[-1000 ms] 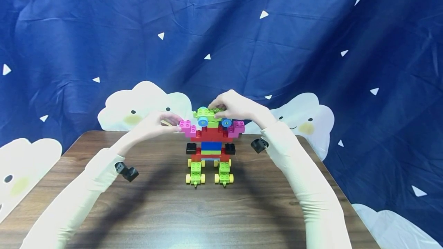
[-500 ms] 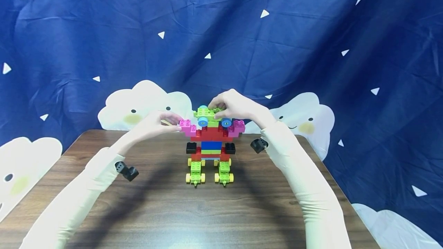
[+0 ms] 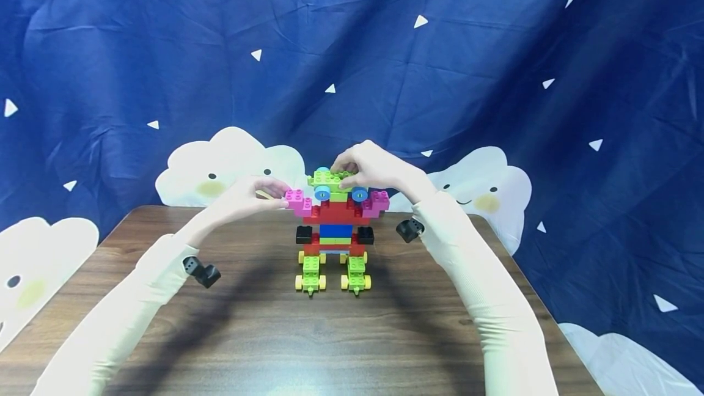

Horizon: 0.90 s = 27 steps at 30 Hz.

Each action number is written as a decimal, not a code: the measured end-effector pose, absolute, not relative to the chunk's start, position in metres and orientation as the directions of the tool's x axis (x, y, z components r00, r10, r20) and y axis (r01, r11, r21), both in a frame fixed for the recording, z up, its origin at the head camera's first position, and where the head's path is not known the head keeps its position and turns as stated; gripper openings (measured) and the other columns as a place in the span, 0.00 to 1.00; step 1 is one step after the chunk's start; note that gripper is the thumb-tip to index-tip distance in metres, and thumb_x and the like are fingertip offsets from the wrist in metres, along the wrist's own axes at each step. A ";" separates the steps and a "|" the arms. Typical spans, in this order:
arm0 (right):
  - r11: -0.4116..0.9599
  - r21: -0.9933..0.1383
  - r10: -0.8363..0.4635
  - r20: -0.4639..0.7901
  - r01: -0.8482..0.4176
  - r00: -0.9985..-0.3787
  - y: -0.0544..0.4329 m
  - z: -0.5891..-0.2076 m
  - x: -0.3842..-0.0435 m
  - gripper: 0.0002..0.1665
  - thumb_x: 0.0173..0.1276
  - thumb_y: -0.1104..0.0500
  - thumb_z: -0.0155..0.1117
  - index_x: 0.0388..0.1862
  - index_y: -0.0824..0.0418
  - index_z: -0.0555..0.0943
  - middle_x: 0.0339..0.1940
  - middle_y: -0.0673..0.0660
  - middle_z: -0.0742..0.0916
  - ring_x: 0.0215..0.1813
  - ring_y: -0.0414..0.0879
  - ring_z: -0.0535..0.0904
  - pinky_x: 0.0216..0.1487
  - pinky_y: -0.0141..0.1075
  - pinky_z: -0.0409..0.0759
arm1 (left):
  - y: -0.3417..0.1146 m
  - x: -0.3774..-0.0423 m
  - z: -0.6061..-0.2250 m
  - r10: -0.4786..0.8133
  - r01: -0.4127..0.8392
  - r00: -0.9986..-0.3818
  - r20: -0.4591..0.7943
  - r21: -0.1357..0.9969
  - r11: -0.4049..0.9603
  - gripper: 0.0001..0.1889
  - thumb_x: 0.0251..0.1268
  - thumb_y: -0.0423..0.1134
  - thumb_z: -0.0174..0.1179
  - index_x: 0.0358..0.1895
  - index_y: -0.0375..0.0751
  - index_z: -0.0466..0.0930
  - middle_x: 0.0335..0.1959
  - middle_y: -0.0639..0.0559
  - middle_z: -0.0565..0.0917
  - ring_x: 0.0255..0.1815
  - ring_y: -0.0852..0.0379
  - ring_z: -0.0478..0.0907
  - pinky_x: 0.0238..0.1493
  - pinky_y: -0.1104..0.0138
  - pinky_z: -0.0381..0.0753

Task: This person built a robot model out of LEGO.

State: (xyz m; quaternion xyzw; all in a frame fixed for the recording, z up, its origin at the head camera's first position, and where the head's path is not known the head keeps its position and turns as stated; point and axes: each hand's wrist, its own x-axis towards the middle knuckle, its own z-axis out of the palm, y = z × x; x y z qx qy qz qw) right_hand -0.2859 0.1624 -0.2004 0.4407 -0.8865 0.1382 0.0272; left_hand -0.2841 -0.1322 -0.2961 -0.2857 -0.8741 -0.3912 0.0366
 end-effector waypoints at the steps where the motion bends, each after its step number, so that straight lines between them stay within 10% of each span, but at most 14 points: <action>1: 0.575 -0.218 -0.773 0.172 -0.788 -0.611 0.162 -0.201 -0.286 0.19 0.63 0.62 0.71 0.53 0.65 0.85 0.49 0.62 0.89 0.46 0.51 0.85 0.55 0.47 0.84 | -0.132 -0.284 -0.296 0.470 0.527 -0.835 0.287 0.663 0.532 0.20 0.60 0.44 0.69 0.54 0.41 0.84 0.48 0.44 0.88 0.50 0.49 0.83 0.53 0.55 0.85; 27: 0.556 -0.234 -0.776 0.199 -0.798 -0.599 0.161 -0.207 -0.284 0.19 0.62 0.63 0.72 0.52 0.67 0.85 0.49 0.63 0.89 0.45 0.52 0.85 0.55 0.47 0.84 | -0.131 -0.284 -0.296 0.465 0.525 -0.839 0.284 0.647 0.552 0.20 0.60 0.44 0.69 0.54 0.41 0.83 0.47 0.44 0.88 0.50 0.49 0.84 0.52 0.55 0.84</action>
